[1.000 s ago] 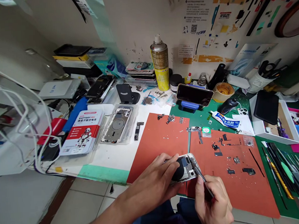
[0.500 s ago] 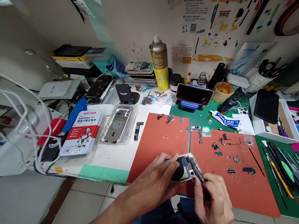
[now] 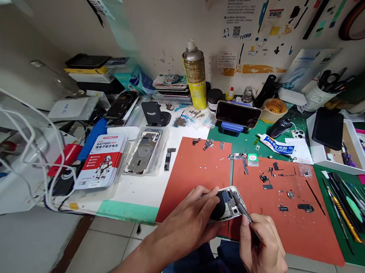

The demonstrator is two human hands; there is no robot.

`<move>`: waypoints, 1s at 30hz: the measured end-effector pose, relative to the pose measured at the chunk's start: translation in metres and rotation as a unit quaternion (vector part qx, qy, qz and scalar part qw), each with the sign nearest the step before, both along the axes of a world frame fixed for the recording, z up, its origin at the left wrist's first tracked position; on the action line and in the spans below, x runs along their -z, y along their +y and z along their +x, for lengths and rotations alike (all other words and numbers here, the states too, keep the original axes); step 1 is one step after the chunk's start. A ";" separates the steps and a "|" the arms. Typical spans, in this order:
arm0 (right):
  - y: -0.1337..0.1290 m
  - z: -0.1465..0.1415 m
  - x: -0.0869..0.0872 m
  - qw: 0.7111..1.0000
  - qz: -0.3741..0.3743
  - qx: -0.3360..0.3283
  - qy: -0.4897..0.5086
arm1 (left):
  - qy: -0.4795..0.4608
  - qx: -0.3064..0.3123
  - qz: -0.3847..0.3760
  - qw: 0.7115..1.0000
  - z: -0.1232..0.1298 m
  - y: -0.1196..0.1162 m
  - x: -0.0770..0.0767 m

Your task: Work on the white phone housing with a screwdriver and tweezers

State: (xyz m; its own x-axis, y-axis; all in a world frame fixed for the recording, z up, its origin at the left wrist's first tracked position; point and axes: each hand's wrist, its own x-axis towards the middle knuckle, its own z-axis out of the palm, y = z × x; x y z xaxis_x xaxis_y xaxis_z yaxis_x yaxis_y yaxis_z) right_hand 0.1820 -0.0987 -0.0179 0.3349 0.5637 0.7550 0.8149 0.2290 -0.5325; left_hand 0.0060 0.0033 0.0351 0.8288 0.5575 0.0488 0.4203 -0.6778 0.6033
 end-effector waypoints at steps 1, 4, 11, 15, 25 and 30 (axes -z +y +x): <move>0.000 0.000 0.000 1.000 -0.002 -0.001 0.001 | -0.001 -0.001 0.000 1.000 0.000 0.000 0.000; -0.001 0.000 0.000 1.000 -0.007 -0.004 0.001 | -0.001 0.000 0.003 1.000 0.000 -0.001 0.001; -0.001 0.002 -0.001 1.000 -0.007 -0.013 -0.006 | 0.010 0.004 0.008 1.000 0.001 -0.001 0.000; -0.002 0.004 -0.003 1.000 -0.015 -0.017 -0.016 | 0.021 0.004 0.008 1.000 0.001 0.000 -0.002; -0.006 0.005 0.005 1.000 -0.014 -0.017 -0.020 | 0.016 -0.001 0.017 1.000 0.001 0.000 -0.001; -0.006 0.004 0.004 1.000 -0.015 -0.015 -0.021 | 0.011 -0.004 0.015 1.000 0.001 -0.001 0.000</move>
